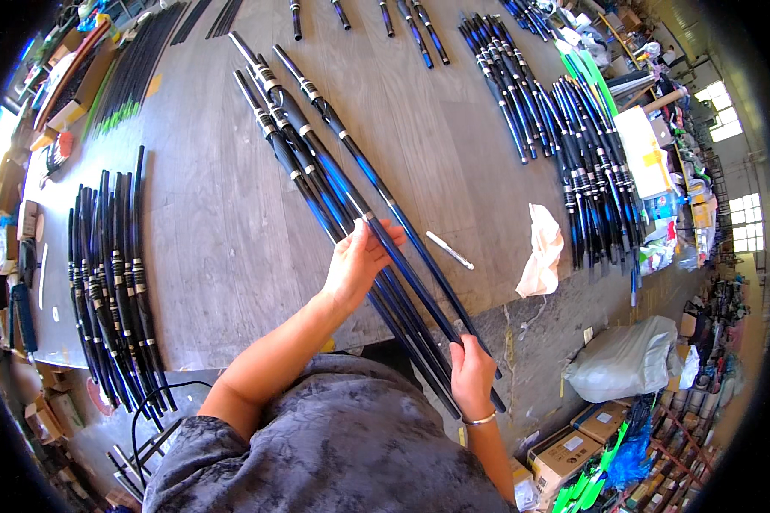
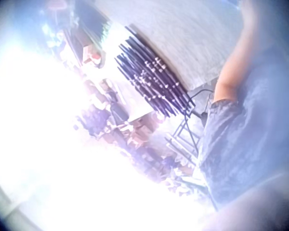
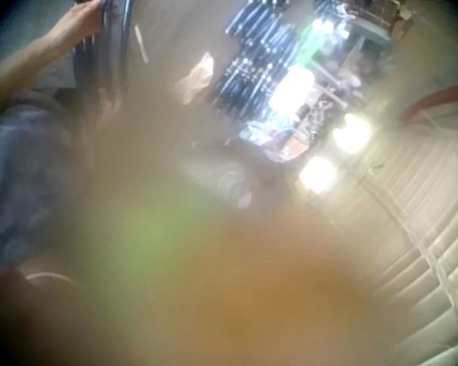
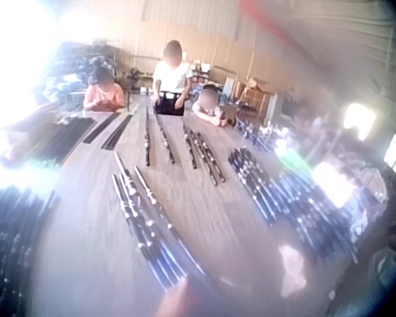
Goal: The person wipes long blue and black poles with a white cloth, then organizes them into a group on the table and marks one of the poles with a white marker.
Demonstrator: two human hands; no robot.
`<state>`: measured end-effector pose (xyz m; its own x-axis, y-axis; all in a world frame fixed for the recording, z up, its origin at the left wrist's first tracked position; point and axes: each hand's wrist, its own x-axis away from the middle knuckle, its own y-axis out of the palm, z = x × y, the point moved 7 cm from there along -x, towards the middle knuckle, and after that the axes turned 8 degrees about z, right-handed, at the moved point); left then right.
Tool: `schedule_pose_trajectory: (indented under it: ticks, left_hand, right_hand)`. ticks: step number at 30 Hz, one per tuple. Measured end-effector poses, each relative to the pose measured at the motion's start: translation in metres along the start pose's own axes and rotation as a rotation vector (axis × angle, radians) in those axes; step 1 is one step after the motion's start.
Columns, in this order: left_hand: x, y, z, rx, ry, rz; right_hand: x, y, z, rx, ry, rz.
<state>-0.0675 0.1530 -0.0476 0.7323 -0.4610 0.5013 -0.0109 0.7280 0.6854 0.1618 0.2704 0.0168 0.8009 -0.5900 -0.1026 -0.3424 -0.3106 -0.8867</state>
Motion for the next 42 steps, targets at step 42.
schedule_pose_trajectory:
  ticks: [42]
  left_hand:
    - [0.023, -0.015, 0.033, 0.107, 0.035, -0.141]
  right_hand:
    - [-0.027, -0.050, -0.046, 0.104, -0.197, -0.026]
